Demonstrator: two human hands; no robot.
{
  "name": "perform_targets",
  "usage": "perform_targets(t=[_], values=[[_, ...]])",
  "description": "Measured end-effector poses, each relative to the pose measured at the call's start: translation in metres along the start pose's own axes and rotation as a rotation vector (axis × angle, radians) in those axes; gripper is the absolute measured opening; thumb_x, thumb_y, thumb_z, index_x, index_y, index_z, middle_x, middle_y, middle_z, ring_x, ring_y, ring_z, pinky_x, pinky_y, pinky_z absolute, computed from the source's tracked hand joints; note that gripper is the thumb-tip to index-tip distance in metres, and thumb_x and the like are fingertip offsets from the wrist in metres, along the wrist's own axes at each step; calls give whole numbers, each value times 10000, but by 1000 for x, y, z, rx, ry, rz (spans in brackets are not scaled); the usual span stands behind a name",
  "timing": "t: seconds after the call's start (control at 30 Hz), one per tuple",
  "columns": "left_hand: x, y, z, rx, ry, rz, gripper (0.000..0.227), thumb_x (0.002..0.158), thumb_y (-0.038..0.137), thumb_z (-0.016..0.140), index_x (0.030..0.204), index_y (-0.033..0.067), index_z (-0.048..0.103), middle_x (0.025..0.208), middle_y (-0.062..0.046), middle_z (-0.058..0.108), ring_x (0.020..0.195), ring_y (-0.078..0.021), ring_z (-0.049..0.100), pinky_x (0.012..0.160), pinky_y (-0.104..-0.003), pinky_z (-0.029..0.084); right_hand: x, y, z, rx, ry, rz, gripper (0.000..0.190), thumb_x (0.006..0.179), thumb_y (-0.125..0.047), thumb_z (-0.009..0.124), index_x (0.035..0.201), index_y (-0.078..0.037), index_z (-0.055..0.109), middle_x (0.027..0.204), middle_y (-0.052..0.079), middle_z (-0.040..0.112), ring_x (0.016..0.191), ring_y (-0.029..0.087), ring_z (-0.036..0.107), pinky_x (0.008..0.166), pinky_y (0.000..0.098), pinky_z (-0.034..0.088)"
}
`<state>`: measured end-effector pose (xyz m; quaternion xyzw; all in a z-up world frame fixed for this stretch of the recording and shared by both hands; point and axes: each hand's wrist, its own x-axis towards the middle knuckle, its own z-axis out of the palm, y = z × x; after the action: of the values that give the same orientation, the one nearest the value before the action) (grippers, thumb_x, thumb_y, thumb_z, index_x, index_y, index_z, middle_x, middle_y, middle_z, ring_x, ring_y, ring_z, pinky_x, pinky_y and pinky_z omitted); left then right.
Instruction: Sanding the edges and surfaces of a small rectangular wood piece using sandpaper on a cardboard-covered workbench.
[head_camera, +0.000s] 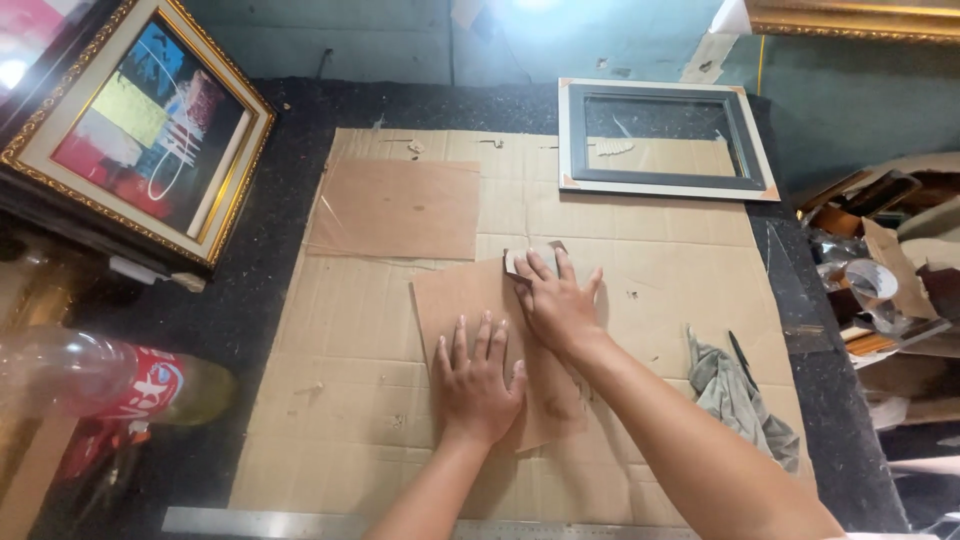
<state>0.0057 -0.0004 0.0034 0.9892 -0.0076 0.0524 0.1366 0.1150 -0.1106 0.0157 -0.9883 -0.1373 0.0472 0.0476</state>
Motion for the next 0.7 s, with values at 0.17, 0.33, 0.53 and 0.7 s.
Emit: perform_targets(t=[0.17,0.33,0.53,0.7], values=[[-2,2,-1,-6,15,3,531,768,406,417,1250,183,423,1335,-67,388,1261,-361,282,986,-558,188,-43,-1,-11,18,-62,20,430,903,-389,308,1329,-332,311,1400,-129,296,1313,258,213,903,721,206],[0,3,-7,-23,46,14,511,773,379,432,1230,152,459,1308,-99,425,1242,-380,314,971,-561,208,-109,-1,-26,-55,-164,15,453,885,-355,299,1336,-361,251,1414,-144,240,1313,234,182,928,679,227],[-1,1,-3,-19,38,13,537,774,399,410,1256,163,428,1335,-84,392,1262,-376,271,975,-565,182,-68,3,-2,-31,-19,0,425,900,-403,289,1320,-352,320,1383,-118,327,1310,233,217,921,694,191],[0,1,-2,-1,7,8,547,775,409,398,1266,168,409,1346,-76,377,1267,-368,264,985,-560,172,-2,-2,2,3,9,16,416,904,-417,288,1306,-338,359,1371,-117,355,1309,242,235,901,724,186]])
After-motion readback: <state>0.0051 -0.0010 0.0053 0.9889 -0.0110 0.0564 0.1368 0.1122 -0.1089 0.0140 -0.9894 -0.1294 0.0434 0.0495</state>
